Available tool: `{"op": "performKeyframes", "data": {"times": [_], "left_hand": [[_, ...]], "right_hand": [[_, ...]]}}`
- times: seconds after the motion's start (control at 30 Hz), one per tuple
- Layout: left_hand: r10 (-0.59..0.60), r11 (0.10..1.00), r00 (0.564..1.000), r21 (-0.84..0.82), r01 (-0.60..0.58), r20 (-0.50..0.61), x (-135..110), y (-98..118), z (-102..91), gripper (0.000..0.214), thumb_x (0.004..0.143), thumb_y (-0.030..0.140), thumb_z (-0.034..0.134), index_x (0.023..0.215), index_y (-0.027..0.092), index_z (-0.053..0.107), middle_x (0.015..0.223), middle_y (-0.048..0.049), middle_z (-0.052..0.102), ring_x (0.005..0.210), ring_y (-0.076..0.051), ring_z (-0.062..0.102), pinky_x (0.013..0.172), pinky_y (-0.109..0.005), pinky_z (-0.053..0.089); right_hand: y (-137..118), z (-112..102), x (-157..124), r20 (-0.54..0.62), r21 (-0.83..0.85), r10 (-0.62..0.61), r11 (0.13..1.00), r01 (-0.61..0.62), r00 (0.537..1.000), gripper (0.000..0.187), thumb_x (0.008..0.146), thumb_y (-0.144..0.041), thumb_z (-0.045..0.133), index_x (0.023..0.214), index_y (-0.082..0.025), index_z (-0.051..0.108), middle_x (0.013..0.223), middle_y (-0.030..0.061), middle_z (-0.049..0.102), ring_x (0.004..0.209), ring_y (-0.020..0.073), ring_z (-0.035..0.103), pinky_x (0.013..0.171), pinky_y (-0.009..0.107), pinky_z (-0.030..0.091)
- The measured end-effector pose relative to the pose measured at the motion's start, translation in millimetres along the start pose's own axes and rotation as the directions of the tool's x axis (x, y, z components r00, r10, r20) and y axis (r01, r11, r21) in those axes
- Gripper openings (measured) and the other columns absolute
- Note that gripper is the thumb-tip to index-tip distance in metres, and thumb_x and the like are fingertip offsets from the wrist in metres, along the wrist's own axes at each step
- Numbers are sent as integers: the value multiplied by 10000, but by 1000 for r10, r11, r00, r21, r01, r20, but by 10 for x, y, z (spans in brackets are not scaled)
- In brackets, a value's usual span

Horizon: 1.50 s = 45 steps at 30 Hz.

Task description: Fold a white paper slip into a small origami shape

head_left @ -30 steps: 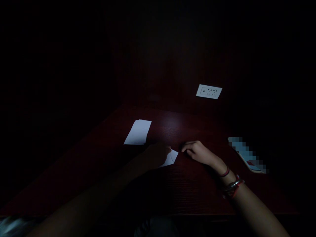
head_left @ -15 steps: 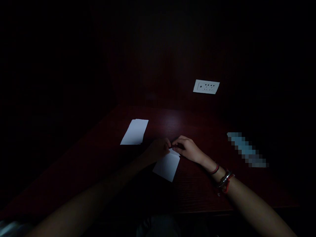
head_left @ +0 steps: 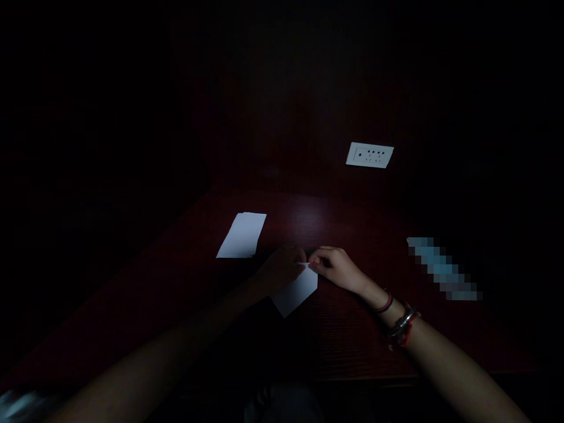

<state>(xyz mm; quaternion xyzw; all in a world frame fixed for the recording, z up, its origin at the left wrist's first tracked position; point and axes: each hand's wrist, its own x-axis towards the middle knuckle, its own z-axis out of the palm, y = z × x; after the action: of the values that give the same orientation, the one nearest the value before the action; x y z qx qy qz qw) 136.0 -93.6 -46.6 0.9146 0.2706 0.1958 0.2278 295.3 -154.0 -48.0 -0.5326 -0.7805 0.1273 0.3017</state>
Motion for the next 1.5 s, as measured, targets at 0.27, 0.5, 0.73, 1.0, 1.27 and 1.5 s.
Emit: {"op": "performKeyframes", "data": {"times": [0.27,0.5,0.73,1.0,1.27,1.5], "left_hand": [[122,990,991,-66,-126,-63,16,72,-67,120,695,172,394,659,153,507,668,14,506,636,-94,445,605,-220,324],[104,989,986,-92,-117,-134,16,35,-219,119,690,159,387,641,157,495,664,20,497,645,-97,439,621,-218,333],[86,982,993,-161,-99,-80,-9,47,-206,121,700,182,405,665,159,518,696,15,520,675,-103,461,652,-215,344],[66,960,998,-274,-57,23,-38,46,-278,131,691,184,401,697,157,529,702,12,540,666,-98,482,611,-204,362],[-130,975,991,-187,124,-21,0,-84,-312,163,690,247,397,679,160,533,678,14,537,639,-110,483,555,-210,356],[-83,961,997,-265,81,0,11,17,-223,267,752,346,341,778,166,537,736,12,541,655,-105,480,566,-205,347]], "right_hand": [[-83,-53,23,-32,52,-18,998,19,999,70,682,-134,466,667,-139,535,626,-16,468,587,73,425,550,185,329],[50,-277,-1,-40,75,85,994,-81,996,61,662,-129,466,607,-132,494,614,-17,469,583,80,426,566,200,341],[-76,-214,35,37,112,55,992,-58,998,115,720,-198,442,710,-141,541,687,11,499,633,97,445,571,205,359],[-208,-287,41,10,21,-14,1000,14,1000,131,748,-177,405,686,-141,514,677,12,494,609,90,433,561,202,345],[121,-491,-42,-71,120,161,981,-152,984,183,770,-257,380,712,-128,497,699,27,512,660,110,464,601,222,373],[73,-285,-12,112,265,141,950,-167,984,162,757,-252,402,723,-128,501,631,6,503,560,84,457,526,201,375]]}}
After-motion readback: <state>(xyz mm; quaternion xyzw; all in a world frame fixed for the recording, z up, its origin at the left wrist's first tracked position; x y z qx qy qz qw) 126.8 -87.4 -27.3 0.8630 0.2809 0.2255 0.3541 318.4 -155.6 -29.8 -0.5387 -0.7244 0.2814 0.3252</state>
